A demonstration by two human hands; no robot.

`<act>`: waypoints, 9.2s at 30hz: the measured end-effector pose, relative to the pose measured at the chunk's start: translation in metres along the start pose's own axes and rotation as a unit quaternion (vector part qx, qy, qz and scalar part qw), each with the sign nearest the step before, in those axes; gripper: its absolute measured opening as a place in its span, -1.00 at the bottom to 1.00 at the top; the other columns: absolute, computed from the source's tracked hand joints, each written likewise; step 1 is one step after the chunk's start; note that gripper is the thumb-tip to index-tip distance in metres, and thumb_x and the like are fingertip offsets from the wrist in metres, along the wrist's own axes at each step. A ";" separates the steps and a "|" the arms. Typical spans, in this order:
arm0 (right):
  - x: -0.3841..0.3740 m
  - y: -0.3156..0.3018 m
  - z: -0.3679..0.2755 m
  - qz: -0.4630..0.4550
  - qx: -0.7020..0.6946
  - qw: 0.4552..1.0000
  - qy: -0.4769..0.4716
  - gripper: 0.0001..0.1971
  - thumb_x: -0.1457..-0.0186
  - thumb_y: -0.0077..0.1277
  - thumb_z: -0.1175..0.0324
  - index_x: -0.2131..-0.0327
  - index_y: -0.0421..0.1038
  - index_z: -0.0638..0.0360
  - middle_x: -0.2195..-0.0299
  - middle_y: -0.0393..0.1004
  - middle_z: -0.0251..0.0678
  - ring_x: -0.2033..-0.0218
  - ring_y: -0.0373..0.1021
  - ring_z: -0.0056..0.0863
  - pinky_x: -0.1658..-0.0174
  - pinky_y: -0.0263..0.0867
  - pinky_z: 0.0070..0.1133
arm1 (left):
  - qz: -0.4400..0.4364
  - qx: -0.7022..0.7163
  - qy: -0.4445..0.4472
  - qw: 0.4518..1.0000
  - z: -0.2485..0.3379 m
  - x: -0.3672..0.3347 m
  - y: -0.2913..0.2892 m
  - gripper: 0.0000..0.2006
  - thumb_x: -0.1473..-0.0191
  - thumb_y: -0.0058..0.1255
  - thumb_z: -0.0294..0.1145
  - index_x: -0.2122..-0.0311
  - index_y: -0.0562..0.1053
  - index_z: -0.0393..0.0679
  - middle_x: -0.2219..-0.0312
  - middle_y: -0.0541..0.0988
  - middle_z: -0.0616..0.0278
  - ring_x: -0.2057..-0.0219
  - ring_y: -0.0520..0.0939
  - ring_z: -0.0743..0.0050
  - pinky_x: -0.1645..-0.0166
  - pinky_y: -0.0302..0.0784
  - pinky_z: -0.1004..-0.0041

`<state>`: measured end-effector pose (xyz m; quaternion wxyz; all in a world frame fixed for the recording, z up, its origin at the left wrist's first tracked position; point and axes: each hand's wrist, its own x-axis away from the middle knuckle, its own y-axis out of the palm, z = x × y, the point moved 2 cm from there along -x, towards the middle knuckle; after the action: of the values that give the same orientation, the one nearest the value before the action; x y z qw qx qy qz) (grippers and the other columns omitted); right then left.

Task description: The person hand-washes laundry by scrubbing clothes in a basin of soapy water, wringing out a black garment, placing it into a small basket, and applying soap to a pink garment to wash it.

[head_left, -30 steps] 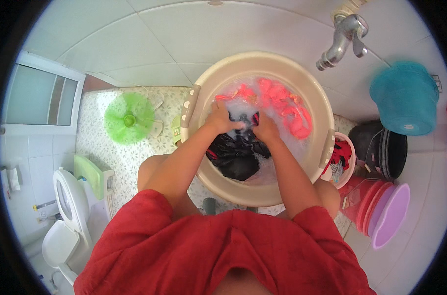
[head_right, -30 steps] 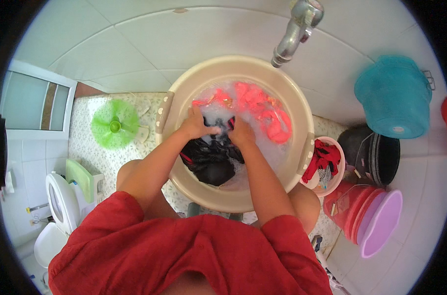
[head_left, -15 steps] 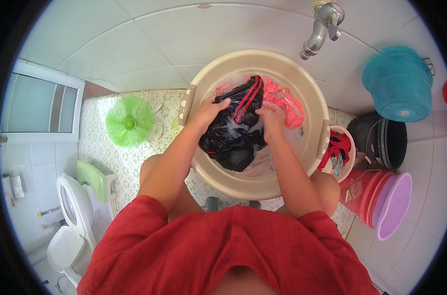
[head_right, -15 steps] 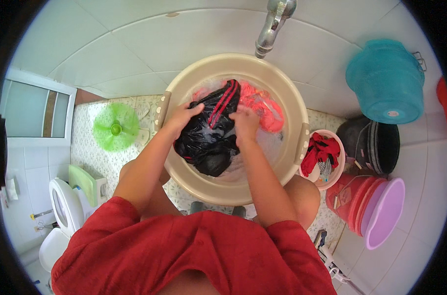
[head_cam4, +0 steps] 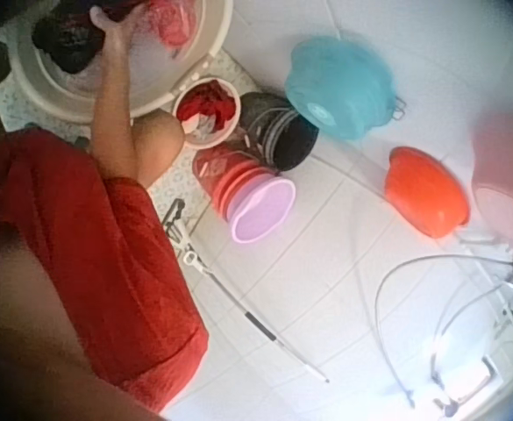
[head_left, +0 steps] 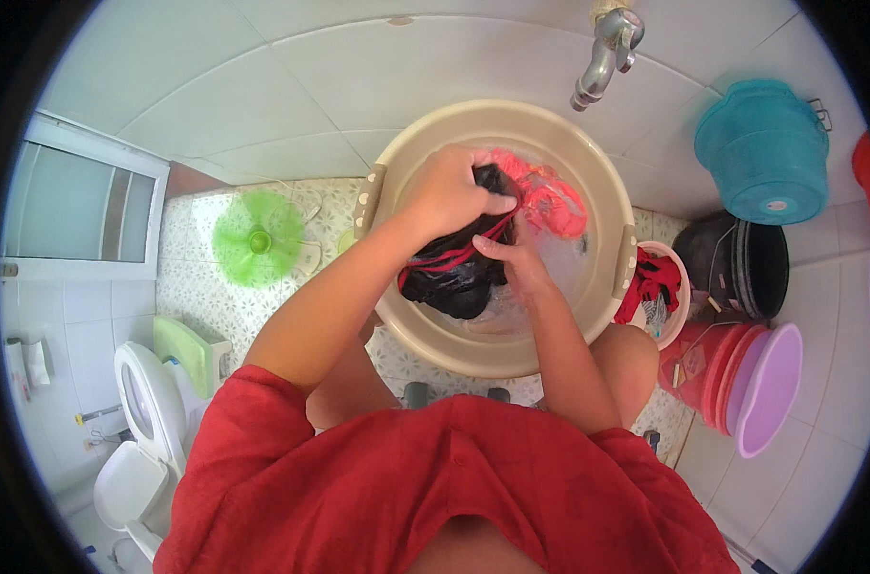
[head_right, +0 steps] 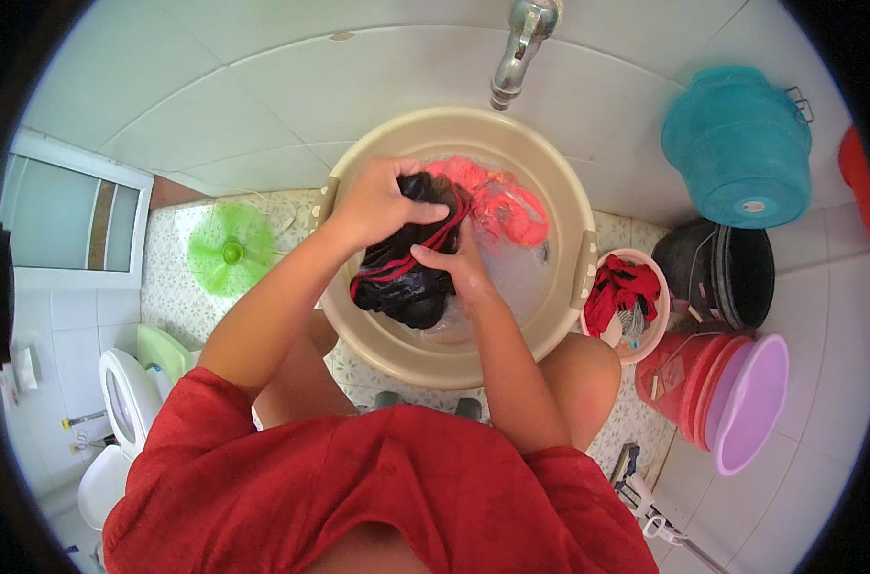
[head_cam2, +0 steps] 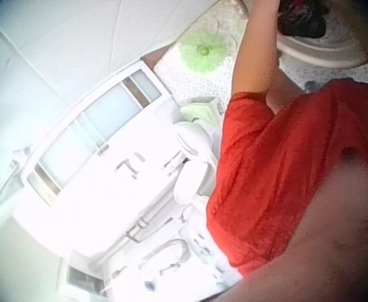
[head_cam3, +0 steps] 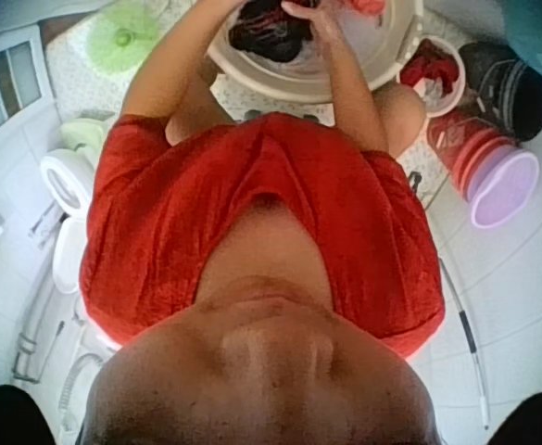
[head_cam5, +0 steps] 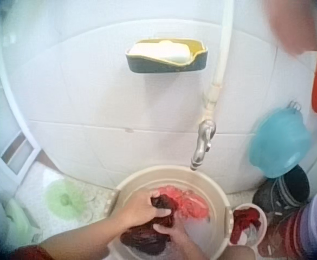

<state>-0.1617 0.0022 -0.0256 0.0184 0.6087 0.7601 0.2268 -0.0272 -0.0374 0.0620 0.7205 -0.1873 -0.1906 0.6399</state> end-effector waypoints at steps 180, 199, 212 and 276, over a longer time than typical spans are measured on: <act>-0.073 -0.069 0.073 -0.060 0.246 0.967 -0.010 -0.65 0.17 0.19 0.34 0.26 0.38 0.25 0.37 0.46 -0.28 0.30 0.37 -0.51 0.16 0.26 -0.56 | 0.089 0.458 -0.164 0.869 -0.066 0.062 -0.031 -0.66 0.10 -0.09 -0.23 0.32 0.46 -0.32 0.43 0.55 0.14 0.40 0.55 0.38 0.23 0.43 0.43; -0.143 -0.079 0.068 -0.061 0.400 0.911 0.078 -0.24 0.03 -0.19 -0.26 0.02 0.29 0.29 0.00 0.27 0.06 -0.07 0.19 -0.16 -0.10 0.05 -0.43 | -0.129 -0.066 -0.082 0.986 -0.132 0.016 0.046 -0.69 0.19 0.06 -0.24 0.30 0.41 -0.16 0.29 0.48 -0.04 0.08 0.35 0.02 0.02 0.24 0.26; -0.157 -0.054 0.049 0.073 0.205 0.965 0.145 -0.27 -0.02 -0.10 -0.08 -0.13 0.06 0.27 -0.12 0.13 -0.08 -0.16 0.04 -0.27 -0.17 -0.09 -0.44 | -0.327 -0.264 -0.158 0.893 -0.186 0.024 0.091 -0.31 0.22 0.00 0.08 0.08 0.36 -0.33 0.10 0.40 -0.19 0.04 0.39 -0.12 -0.07 0.26 0.24; -0.024 -0.076 0.035 0.119 -0.261 0.924 0.252 -0.66 0.16 -0.17 0.41 0.25 0.34 0.36 0.47 0.42 -0.18 0.42 0.42 -0.31 0.26 0.37 -0.43 | -0.214 0.113 -0.183 0.953 -0.073 0.050 -0.007 -0.78 0.03 0.07 -0.24 0.43 0.39 -0.18 0.53 0.40 0.42 0.46 0.38 0.73 0.33 0.29 0.62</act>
<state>-0.2148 -0.0207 -0.0906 -0.0428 0.5914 0.5756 0.5632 0.0217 0.0098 0.0053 0.8099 0.0609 -0.2807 0.5115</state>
